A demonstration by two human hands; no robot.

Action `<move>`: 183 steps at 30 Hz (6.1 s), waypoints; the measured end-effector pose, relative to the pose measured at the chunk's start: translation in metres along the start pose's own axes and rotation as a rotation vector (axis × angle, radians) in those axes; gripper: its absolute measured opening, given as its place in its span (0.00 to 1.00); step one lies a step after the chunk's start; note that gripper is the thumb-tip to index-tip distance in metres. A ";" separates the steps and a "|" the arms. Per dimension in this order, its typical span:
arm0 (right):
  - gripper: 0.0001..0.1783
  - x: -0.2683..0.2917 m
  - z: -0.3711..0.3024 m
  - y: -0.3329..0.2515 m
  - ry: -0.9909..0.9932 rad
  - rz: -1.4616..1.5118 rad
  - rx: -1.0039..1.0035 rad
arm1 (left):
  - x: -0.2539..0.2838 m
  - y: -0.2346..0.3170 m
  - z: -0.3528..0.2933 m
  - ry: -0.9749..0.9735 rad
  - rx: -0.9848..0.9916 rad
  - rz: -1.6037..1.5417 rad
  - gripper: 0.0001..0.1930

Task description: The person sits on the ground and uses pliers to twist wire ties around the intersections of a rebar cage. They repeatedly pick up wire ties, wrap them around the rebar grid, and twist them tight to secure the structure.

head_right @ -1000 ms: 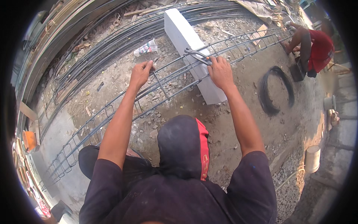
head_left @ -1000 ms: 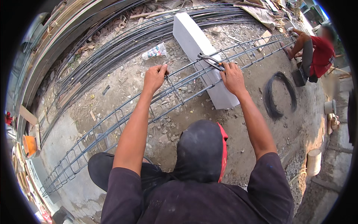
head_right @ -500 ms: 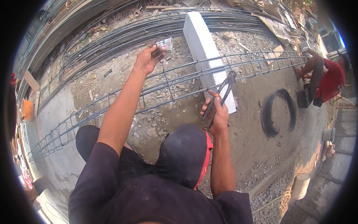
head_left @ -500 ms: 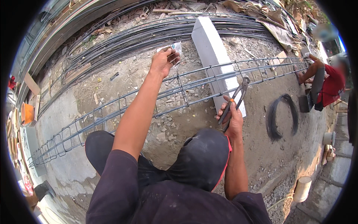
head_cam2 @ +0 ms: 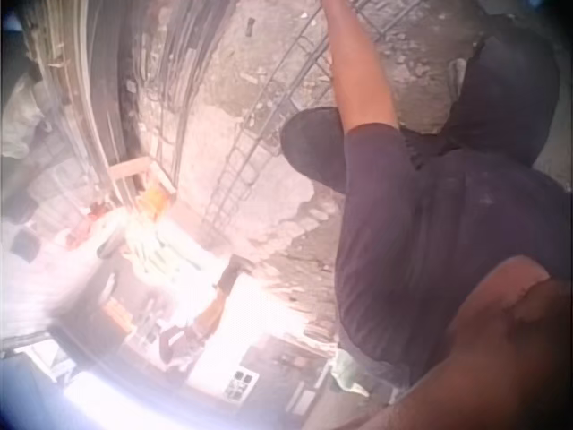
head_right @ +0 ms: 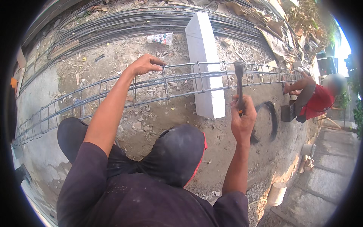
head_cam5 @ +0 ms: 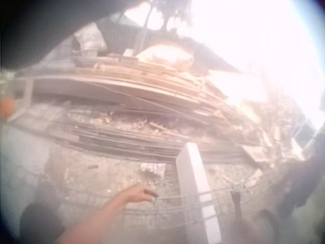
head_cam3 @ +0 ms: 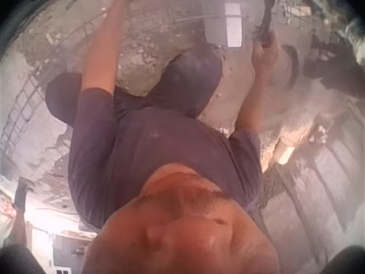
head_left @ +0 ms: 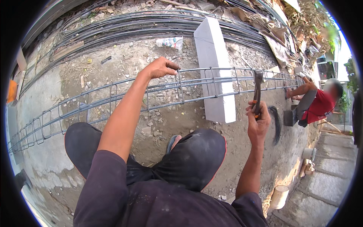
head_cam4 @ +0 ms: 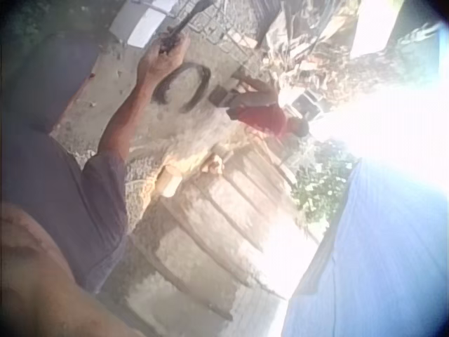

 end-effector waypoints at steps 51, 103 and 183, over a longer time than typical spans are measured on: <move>0.14 -0.240 0.236 -0.194 -1.493 -1.656 0.117 | -0.026 0.016 -0.032 0.430 0.112 0.252 0.07; 0.22 -0.205 0.234 -0.167 -1.133 -1.350 0.950 | -0.028 0.013 -0.036 0.544 0.042 0.220 0.04; 0.19 -0.243 0.263 -0.195 -1.357 -1.528 0.400 | -0.027 0.010 -0.026 0.510 0.026 0.189 0.04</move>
Point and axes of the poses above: each hand's wrist, its own z-axis towards the middle knuckle, its own x-axis out of the back of the hand, y = z × x, the point moved 1 cm from there along z, towards the middle knuckle, and after that the axes turned 3 degrees about -y, right-handed, at the moved point
